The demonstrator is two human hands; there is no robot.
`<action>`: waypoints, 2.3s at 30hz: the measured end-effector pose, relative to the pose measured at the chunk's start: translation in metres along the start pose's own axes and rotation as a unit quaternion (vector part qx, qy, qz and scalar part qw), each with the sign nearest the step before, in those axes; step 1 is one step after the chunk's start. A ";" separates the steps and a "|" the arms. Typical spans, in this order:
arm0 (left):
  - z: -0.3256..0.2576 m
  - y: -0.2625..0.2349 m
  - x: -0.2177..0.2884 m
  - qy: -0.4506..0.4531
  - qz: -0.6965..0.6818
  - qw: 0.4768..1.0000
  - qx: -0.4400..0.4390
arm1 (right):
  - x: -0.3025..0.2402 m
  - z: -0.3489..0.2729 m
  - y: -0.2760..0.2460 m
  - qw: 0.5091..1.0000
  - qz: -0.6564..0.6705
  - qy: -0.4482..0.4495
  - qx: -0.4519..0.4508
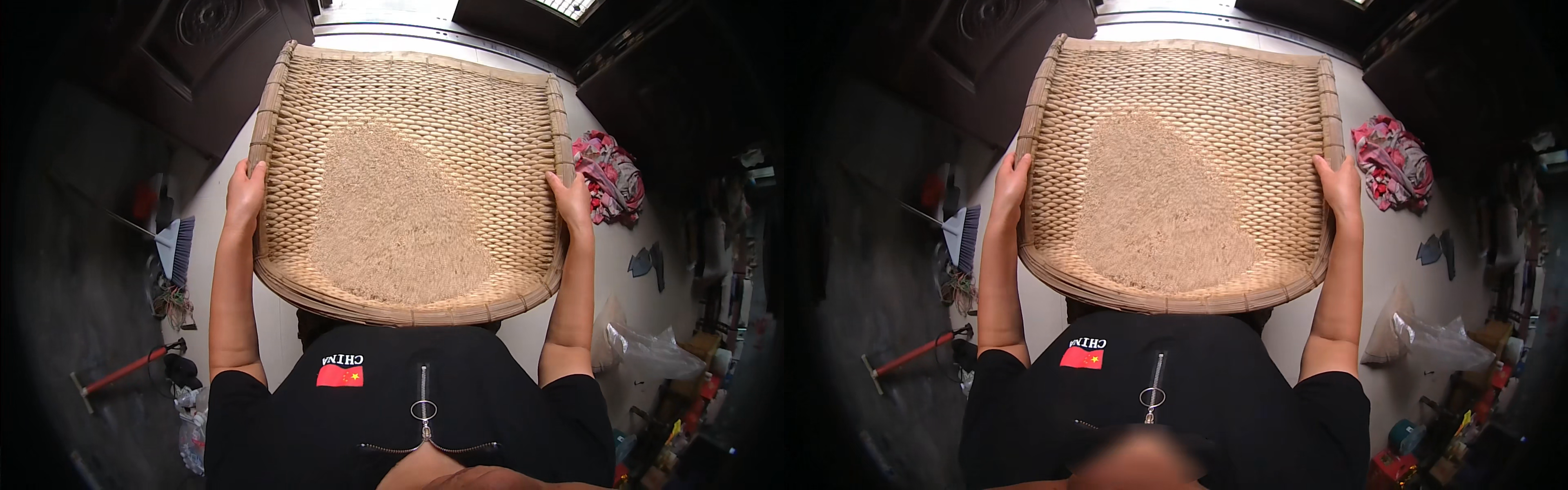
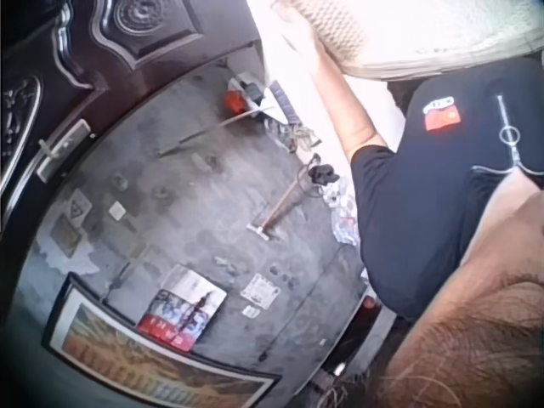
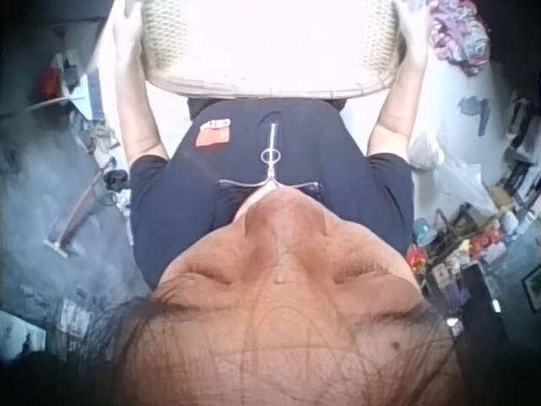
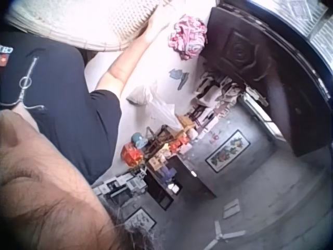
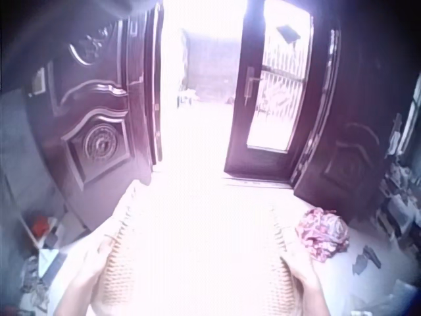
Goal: The person sweeps debris from a tiled floor into a doorway using a broom. Then the person picks up a large woven tray containing grains and shakes it to sift the contents.
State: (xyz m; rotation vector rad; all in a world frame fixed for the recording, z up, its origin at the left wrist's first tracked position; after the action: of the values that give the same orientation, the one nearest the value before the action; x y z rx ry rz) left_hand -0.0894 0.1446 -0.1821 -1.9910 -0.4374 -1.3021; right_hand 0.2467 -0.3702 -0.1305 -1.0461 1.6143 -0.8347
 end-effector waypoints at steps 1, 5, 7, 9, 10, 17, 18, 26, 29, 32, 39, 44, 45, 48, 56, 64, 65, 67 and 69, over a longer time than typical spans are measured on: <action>0.003 -0.004 -0.001 0.014 0.061 0.998 0.008 | -0.001 0.001 0.000 1.000 0.001 -0.002 -0.001; -0.008 -0.002 0.021 0.093 0.269 0.956 0.072 | -0.010 -0.002 -0.002 0.999 -0.035 -0.008 0.023; -0.034 0.023 0.070 0.227 0.435 0.860 0.140 | -0.012 -0.002 -0.004 0.994 -0.098 0.006 0.046; -0.051 0.042 0.099 0.267 0.349 0.892 0.108 | -0.013 -0.002 -0.005 0.993 -0.109 0.000 0.050; -0.062 0.050 0.122 0.288 0.332 0.893 0.097 | -0.015 -0.003 -0.006 0.992 -0.115 -0.002 0.049; -0.058 0.096 0.182 0.249 -0.153 0.955 0.049 | -0.094 -0.060 -0.012 0.908 -0.139 -0.318 0.233; -0.052 0.097 0.167 0.252 -0.159 0.951 0.077 | -0.112 -0.076 -0.009 0.891 -0.116 -0.379 0.222; -0.041 0.073 0.098 0.188 -0.204 0.940 0.199 | -0.154 -0.074 0.094 0.928 -0.067 -0.365 -0.034; -0.043 0.067 0.113 0.203 -0.182 0.940 0.205 | -0.182 -0.051 0.132 0.918 -0.072 -0.389 -0.011; -0.048 0.060 0.118 0.211 -0.180 0.937 0.213 | -0.225 -0.053 0.167 0.889 -0.117 -0.443 -0.005; -0.071 0.052 0.134 0.226 -0.251 0.918 0.208 | -0.276 -0.158 0.198 0.802 -0.126 -0.566 -0.144; -0.075 0.039 0.146 0.239 -0.288 0.899 0.229 | -0.231 -0.228 0.181 0.716 -0.097 -0.633 -0.277; -0.075 0.037 0.142 0.223 -0.290 0.902 0.230 | -0.224 -0.236 0.178 0.688 -0.079 -0.655 -0.301; -0.074 0.030 0.131 0.184 -0.312 0.902 0.234 | -0.244 -0.236 0.145 0.659 0.039 -0.708 -0.250; -0.058 0.026 0.131 0.143 -0.396 0.882 0.212 | -0.326 -0.127 0.183 0.823 0.103 -0.550 -0.101; -0.056 0.024 0.128 0.143 -0.402 0.883 0.196 | -0.343 -0.139 0.199 0.838 0.047 -0.526 -0.136; -0.055 0.024 0.128 0.144 -0.403 0.883 0.194 | -0.345 -0.141 0.198 0.836 0.040 -0.532 -0.131; -0.055 0.024 0.127 0.144 -0.402 0.884 0.191 | -0.347 -0.143 0.197 0.832 0.027 -0.541 -0.119; -0.054 0.025 0.126 0.144 -0.401 0.885 0.189 | -0.348 -0.144 0.199 0.816 0.006 -0.568 -0.102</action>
State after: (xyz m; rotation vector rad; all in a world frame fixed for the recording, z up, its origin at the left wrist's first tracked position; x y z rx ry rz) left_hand -0.0546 0.0766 -0.0651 -1.2716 -1.3467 -1.7845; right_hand 0.1062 0.0316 -0.1417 -1.3046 0.6544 0.0765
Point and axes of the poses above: each hand's wrist, its own z-axis towards the middle knuckle, its own y-axis out of the palm, x = y × z, the point moved 5 cm from there along z, towards the middle knuckle, and after that the axes turned 12 degrees about y, right-handed, at the moved point
